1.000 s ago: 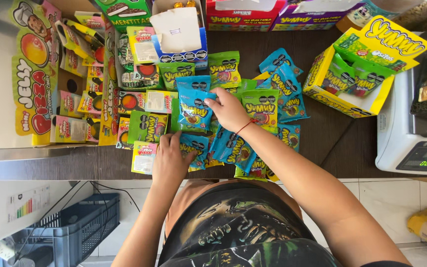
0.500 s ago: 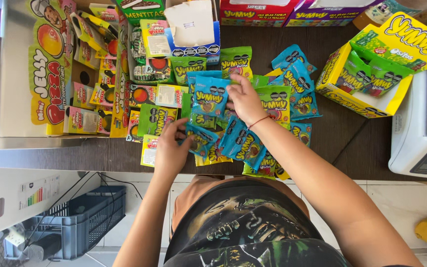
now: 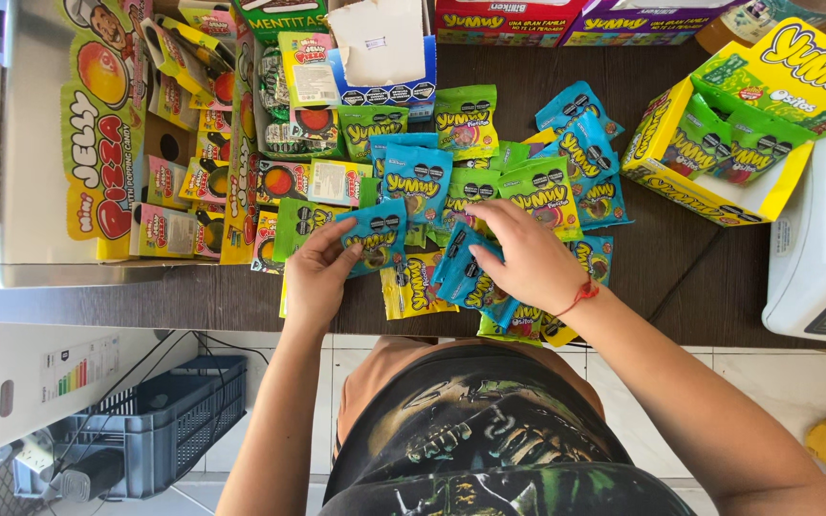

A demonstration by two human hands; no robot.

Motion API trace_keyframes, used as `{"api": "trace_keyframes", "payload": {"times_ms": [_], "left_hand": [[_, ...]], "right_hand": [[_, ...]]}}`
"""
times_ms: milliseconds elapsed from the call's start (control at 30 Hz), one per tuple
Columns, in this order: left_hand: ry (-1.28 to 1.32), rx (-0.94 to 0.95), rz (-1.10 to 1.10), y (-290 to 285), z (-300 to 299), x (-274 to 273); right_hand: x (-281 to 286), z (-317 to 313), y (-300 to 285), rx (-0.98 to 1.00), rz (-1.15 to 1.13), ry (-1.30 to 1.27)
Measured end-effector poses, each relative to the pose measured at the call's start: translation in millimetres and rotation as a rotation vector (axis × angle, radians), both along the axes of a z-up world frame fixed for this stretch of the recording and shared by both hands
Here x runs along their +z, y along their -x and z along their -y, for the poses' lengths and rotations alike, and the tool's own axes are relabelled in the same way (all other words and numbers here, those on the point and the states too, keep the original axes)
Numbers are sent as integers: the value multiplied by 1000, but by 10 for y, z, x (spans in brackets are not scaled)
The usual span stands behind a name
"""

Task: The person sorts several small packets of candy and snacks on a counter, placing them into different open boxes and arranging them into piles.

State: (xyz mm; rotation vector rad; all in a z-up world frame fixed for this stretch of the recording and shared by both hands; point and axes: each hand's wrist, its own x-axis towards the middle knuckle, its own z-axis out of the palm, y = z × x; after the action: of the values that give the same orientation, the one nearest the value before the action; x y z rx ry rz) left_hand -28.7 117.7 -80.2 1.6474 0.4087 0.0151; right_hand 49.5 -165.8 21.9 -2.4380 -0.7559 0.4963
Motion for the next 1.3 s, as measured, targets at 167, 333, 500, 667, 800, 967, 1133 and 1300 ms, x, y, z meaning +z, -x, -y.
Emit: {"api": "trace_keyframes", "payload": {"times_ms": [167, 333, 500, 667, 800, 967, 1133, 1300], "left_hand": [[10, -68, 10, -59, 26, 112], [-52, -164, -3, -95, 61, 146], [-435, -269, -33, -83, 158, 282], [-908, -262, 106, -13, 411, 362], [-927, -292, 263, 31, 730, 339], [-937, -310, 288, -21, 910, 368], [-683, -284, 260, -158, 824, 7], [-46, -165, -102, -241, 698, 16]], "right_hand": [[10, 40, -11, 37, -74, 99], [-164, 78, -117, 14, -130, 241], [-269, 104, -158, -39, -147, 198], [-248, 98, -100, 14, -115, 308], [-409, 135, -145, -29, -90, 327], [-517, 324, -113, -204, -137, 86], [-793, 600, -182, -495, -269, -326], [-1088, 836, -174, -890, -673, -965]]}}
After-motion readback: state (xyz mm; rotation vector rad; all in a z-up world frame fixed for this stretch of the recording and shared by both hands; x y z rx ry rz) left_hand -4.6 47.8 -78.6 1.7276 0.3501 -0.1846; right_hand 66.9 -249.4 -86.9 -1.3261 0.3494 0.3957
